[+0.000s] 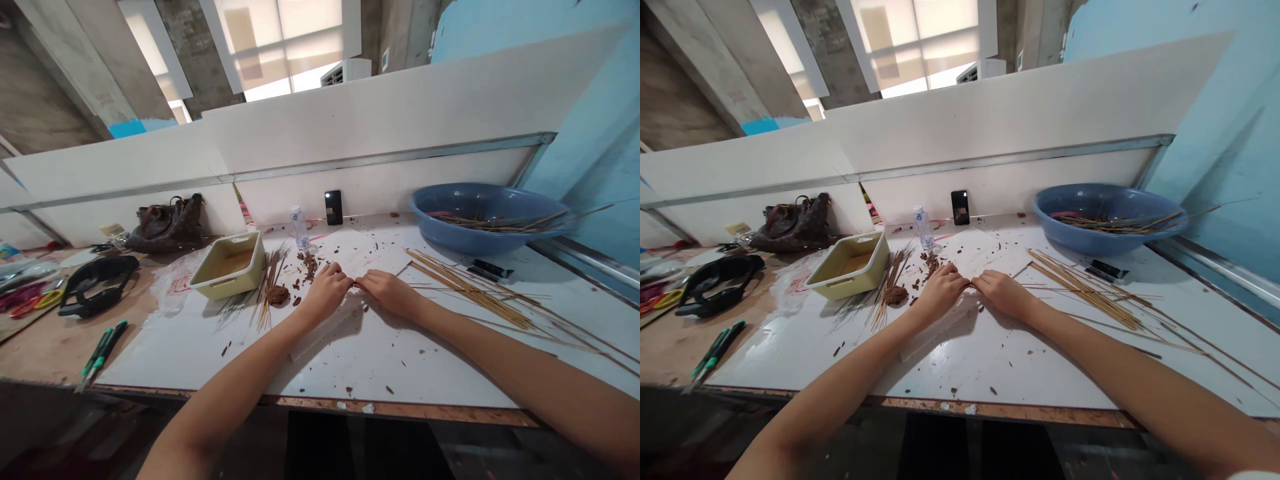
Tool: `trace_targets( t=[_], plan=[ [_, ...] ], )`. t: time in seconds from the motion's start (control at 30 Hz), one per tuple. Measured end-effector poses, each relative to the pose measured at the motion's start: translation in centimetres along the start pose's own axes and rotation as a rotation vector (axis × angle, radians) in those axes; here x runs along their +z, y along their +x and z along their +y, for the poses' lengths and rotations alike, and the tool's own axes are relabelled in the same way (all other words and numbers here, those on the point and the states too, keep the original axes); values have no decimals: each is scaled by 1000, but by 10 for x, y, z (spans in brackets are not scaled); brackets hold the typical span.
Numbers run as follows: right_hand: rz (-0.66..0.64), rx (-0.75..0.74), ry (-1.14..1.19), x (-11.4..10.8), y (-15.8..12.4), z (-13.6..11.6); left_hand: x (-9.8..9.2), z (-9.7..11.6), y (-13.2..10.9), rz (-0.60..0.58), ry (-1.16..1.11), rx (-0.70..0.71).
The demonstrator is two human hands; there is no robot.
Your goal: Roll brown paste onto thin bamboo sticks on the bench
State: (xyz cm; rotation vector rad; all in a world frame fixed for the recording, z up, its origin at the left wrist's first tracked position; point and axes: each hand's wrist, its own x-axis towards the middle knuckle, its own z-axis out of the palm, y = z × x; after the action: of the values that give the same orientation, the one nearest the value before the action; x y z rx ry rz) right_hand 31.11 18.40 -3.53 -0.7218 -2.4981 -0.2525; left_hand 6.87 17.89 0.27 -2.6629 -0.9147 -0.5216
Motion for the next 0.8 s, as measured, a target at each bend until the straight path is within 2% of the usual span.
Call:
trace_targets(
  t=[0.63, 0.8],
  plan=[
    [-44, 37, 4, -2, -1, 2, 4, -9, 0, 22, -132, -36],
    [-58, 54, -13, 0, -2, 4, 8, -10, 0, 31, -105, -43]
  ],
)
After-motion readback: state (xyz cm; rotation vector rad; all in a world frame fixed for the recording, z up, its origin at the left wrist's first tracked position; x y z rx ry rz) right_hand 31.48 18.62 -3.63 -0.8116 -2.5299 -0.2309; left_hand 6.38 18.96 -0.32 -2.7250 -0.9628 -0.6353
